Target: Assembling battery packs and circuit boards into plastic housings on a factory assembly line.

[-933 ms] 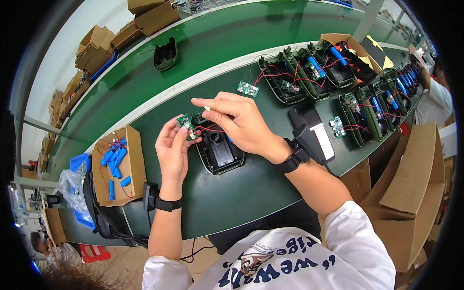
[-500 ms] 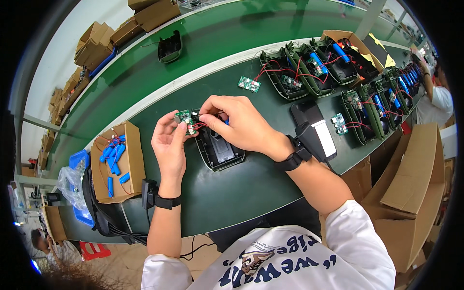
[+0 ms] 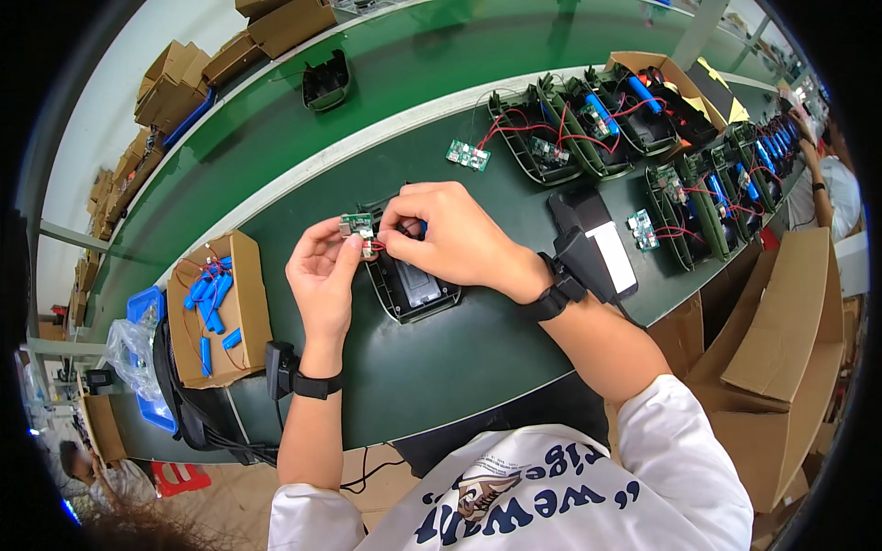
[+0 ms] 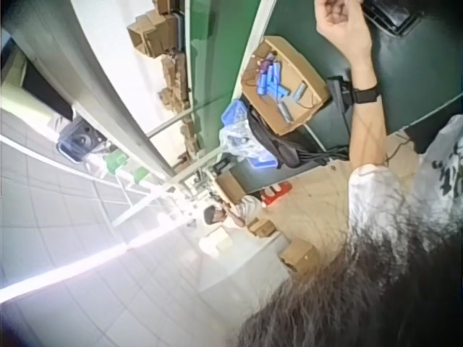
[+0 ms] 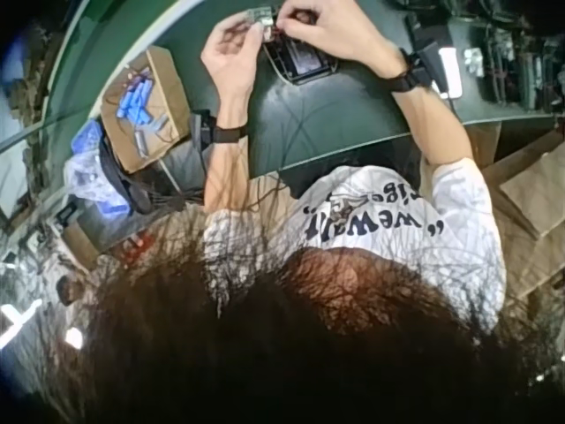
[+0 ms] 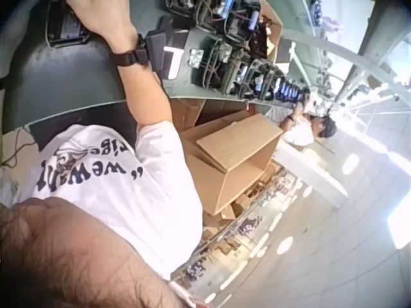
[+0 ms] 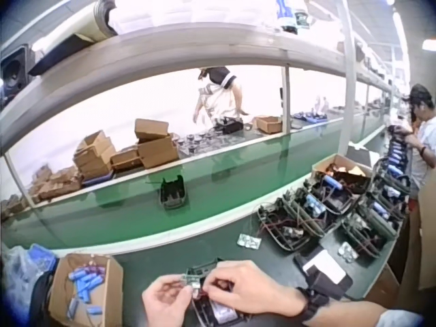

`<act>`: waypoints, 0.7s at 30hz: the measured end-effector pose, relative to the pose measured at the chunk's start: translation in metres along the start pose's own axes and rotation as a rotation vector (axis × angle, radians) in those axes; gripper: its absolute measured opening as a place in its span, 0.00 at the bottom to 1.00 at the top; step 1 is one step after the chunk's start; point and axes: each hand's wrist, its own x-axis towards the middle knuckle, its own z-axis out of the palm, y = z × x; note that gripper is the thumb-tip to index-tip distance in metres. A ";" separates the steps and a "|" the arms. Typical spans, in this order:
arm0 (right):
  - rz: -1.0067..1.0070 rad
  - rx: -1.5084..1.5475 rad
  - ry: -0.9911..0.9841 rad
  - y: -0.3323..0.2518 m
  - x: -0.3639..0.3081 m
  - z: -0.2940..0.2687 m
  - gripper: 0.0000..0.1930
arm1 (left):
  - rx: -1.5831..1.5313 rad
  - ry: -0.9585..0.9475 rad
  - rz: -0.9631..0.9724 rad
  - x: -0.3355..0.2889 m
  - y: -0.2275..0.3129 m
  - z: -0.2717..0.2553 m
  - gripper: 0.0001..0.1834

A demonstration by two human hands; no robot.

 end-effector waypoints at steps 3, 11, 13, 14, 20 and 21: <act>0.020 -0.005 -0.001 0.000 0.000 0.000 0.08 | 0.018 0.020 0.018 -0.001 -0.004 0.002 0.13; -0.017 -0.058 -0.026 0.000 0.000 0.002 0.08 | 0.016 0.002 0.062 -0.004 -0.005 0.006 0.13; -0.012 -0.038 -0.031 0.001 -0.001 0.002 0.08 | 0.018 0.016 0.025 -0.005 -0.006 0.007 0.13; -0.001 -0.013 -0.039 0.001 -0.002 0.002 0.08 | 0.015 0.024 0.016 -0.006 -0.005 0.007 0.12; -0.083 -0.018 -0.067 0.002 -0.001 0.002 0.07 | -0.031 -0.028 0.055 -0.005 -0.007 0.001 0.09; -0.086 -0.020 -0.067 0.004 0.000 0.001 0.07 | -0.031 -0.029 0.058 -0.005 -0.008 0.002 0.09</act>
